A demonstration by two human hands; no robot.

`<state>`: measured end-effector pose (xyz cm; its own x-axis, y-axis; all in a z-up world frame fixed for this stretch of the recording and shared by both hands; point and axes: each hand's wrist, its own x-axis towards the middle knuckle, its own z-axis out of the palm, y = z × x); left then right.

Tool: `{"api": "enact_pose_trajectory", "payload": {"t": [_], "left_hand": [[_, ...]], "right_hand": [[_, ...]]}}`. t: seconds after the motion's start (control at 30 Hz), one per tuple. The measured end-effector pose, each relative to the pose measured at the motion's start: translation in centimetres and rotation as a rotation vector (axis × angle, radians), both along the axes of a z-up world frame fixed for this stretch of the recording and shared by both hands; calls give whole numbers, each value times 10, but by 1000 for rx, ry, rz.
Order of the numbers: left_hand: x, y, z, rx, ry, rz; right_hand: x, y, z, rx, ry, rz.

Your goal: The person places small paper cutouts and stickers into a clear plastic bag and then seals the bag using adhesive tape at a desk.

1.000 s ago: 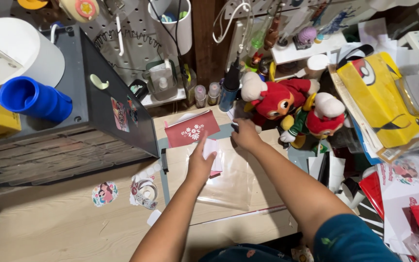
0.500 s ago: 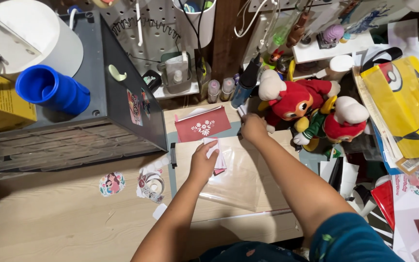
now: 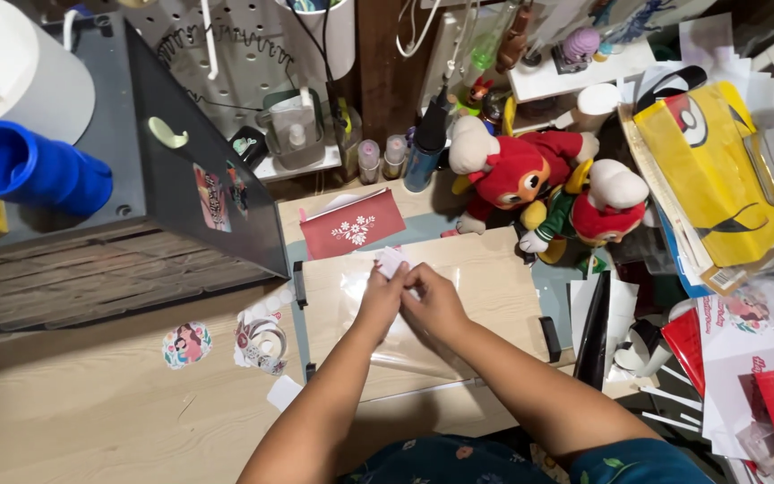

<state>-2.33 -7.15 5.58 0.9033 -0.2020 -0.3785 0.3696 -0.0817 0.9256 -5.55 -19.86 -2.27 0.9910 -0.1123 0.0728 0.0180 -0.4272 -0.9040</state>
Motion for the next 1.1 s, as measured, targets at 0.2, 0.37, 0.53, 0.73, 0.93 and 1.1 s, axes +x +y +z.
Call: {"api": "enact_pose_trajectory", "payload": {"t": [0.2,0.37,0.53,0.73,0.93,1.1], "left_hand": [[10,11,-24,225,148,74],[2,19,-9,205,134,36],[-2,25,4,170,145,9],[-5,34,38,159,111,35],[2,38,-56,175,-86,118],[4,44,-83,287,-203,179]], "right_hand": [[45,-29,47,-92,276,28],[118,-84,33,-797,292,314],[149,-76,52,-985,574,478],[171,-78,6,-1095,648,559],[159,-58,59,-796,762,328],[140,-54,59,-319,284,287]]}}
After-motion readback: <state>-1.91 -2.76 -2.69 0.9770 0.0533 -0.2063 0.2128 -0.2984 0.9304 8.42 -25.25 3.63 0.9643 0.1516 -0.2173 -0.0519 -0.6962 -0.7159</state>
